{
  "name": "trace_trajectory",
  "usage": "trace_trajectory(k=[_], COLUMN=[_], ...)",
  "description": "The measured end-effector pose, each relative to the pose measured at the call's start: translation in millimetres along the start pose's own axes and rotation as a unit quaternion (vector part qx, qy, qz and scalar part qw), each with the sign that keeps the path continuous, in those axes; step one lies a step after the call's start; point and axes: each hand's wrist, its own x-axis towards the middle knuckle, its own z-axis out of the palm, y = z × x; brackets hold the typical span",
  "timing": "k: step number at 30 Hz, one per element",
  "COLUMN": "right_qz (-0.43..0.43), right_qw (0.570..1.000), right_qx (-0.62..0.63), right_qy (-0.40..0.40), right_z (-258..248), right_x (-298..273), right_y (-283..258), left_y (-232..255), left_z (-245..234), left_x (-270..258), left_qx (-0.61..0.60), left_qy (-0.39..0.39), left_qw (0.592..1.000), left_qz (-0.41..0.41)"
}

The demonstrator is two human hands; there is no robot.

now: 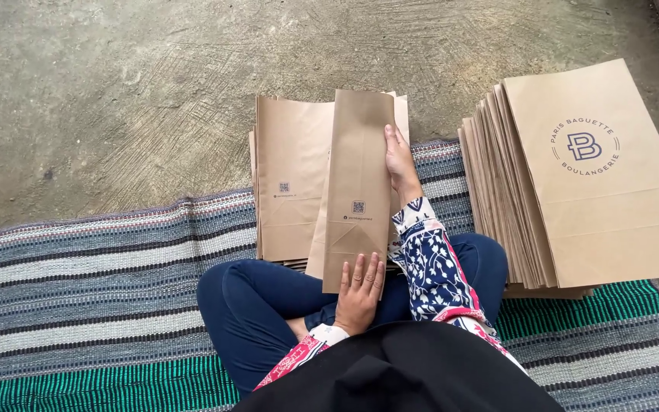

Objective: The person sits on a mat and folds flat brown paper bags into a standing shape. They pick each bag, fold the side panels inward, and press the creases to form the bag. The finished bags are stacked to the right.

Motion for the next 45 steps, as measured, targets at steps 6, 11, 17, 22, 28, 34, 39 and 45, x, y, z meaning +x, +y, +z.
trace_trajectory(k=[6, 11, 17, 22, 28, 34, 39, 45], right_qz=[-0.004, 0.000, 0.010, -0.017, -0.027, -0.030, 0.011, 0.096], right_qw=[1.000, 1.000, 0.999, 0.999, 0.999, 0.998, 0.996, 0.983], right_qx=[-0.005, 0.010, 0.046, 0.034, 0.017, 0.039, 0.074, 0.092], right_qy=[0.010, 0.014, 0.003, 0.005, 0.022, 0.034, 0.053, 0.125], right_z=[-11.7, -28.4, -19.8, -15.8, -15.1, -6.9, -13.4, 23.1], right_x=[15.9, 36.9, 31.4, 48.8, 62.2, 56.4, 64.9, 17.4], right_y=[18.1, 38.7, 13.3, -1.9, 9.2, 0.6, 5.6, -77.6], left_y=[-0.2, 0.0, 0.2, -1.4, -0.5, -2.0, -1.1, -3.5], left_z=[1.2, 1.6, 2.0, 2.3, 5.2, 5.6, 4.6, 5.3], left_x=[-0.2, -0.3, -0.3, -0.2, -1.1, 0.4, 2.0, -5.3], left_qx=[0.000, -0.001, 0.007, 0.016, 0.026, 0.041, 0.045, 0.037], left_qy=[0.003, 0.003, 0.012, 0.018, 0.031, 0.032, 0.039, -0.028], left_qw=[1.000, 1.000, 1.000, 1.000, 0.999, 0.999, 0.998, 0.998], left_qz=[-0.001, -0.001, 0.002, 0.013, 0.007, 0.011, 0.009, 0.036])
